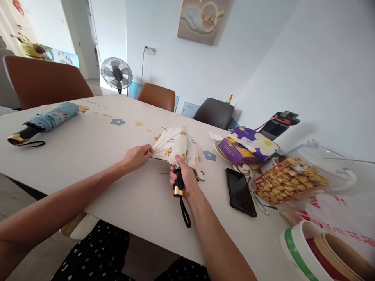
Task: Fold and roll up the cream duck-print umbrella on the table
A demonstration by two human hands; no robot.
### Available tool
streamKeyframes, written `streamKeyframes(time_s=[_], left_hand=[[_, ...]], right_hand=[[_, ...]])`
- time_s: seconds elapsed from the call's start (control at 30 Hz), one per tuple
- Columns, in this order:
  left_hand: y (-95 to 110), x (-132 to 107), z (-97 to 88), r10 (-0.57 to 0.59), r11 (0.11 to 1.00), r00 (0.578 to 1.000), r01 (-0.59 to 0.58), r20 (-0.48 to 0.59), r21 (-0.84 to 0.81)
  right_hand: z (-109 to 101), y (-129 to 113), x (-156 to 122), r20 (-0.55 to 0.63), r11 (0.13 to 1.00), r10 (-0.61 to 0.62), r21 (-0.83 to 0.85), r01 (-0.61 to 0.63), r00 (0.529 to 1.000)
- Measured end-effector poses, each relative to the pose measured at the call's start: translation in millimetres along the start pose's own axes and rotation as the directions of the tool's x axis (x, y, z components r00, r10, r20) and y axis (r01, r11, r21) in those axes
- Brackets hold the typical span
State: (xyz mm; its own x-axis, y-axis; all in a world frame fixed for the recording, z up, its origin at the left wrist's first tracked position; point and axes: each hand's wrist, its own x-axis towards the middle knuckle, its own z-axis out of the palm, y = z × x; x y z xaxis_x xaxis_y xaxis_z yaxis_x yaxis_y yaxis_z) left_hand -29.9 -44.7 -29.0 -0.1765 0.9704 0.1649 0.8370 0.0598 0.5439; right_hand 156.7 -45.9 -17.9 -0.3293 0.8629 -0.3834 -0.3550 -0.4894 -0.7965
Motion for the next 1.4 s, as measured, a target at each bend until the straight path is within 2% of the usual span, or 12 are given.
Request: streamKeyframes(time_s=[0.1, 0.2, 0.3, 0.4, 0.5, 0.67, 0.83, 1.0, 1.13, 1.27, 1.33, 1.4], left_hand=[[1.3, 1.2, 1.7, 0.087, 0.995, 0.99, -0.092, -0.113, -0.035], [19.5, -1.3, 1.9, 0.113, 0.954, 0.972, -0.164, -0.205, -0.252], [47.2, -3.6, 6.8, 0.088, 0.857, 0.995, -0.096, -0.04, -0.507], [69.8, -0.5, 16.6, 0.026, 0.801, 0.987, 0.075, 0.16, -0.594], [80.9, 8.3, 25.6, -0.058, 0.732, 0.975, 0.187, 0.214, -0.656], [79.9, 25.1, 27.1, -0.041, 0.388, 0.94, 0.328, 0.34, -0.861], [61.6, 38.2, 14.7, -0.09, 0.093, 0.899, 0.436, 0.429, -0.895], [49.2, 40.7, 9.6, -0.034, -0.082, 0.859, 0.508, 0.512, -0.858], [50.9, 36.9, 8.1, 0.015, -0.106, 0.886, 0.463, 0.464, -0.88], [51.0, 36.4, 11.1, 0.056, -0.052, 0.884, 0.467, 0.464, -0.883], [47.8, 39.3, 17.7, 0.015, 0.029, 0.884, 0.466, 0.466, -0.884], [44.2, 42.6, 25.4, -0.115, 0.198, 0.911, 0.413, 0.397, -0.889]], right_hand=[[1.8, 1.5, 1.2, -0.045, 0.999, 0.047, -0.018, -0.048, 0.998], [3.8, 2.8, 1.4, -0.079, 0.999, 0.024, -0.047, -0.028, 0.997], [6.7, 4.8, -0.5, -0.091, 0.996, -0.001, -0.088, -0.007, 0.996], [9.6, 7.3, -3.3, -0.098, 0.981, 0.013, -0.192, -0.032, 0.995], [10.6, 8.4, -5.2, -0.103, 0.957, 0.023, -0.286, -0.052, 0.994], [7.6, 7.4, -7.4, -0.005, 0.931, 0.067, -0.36, -0.065, 0.998], [4.1, 12.9, -9.8, 0.221, 0.928, 0.165, -0.365, -0.076, 0.961], [5.9, 18.3, -10.5, 0.317, 0.94, 0.235, -0.315, -0.132, 0.919], [10.8, 15.1, -14.4, 0.325, 0.963, 0.223, -0.22, -0.156, 0.919], [14.1, 16.0, -15.9, 0.348, 0.984, 0.17, -0.107, -0.141, 0.922], [14.3, 18.2, -13.2, 0.294, 0.991, 0.133, -0.038, -0.127, 0.947], [13.8, 19.4, -9.0, 0.235, 0.99, 0.125, 0.036, -0.137, 0.964]])
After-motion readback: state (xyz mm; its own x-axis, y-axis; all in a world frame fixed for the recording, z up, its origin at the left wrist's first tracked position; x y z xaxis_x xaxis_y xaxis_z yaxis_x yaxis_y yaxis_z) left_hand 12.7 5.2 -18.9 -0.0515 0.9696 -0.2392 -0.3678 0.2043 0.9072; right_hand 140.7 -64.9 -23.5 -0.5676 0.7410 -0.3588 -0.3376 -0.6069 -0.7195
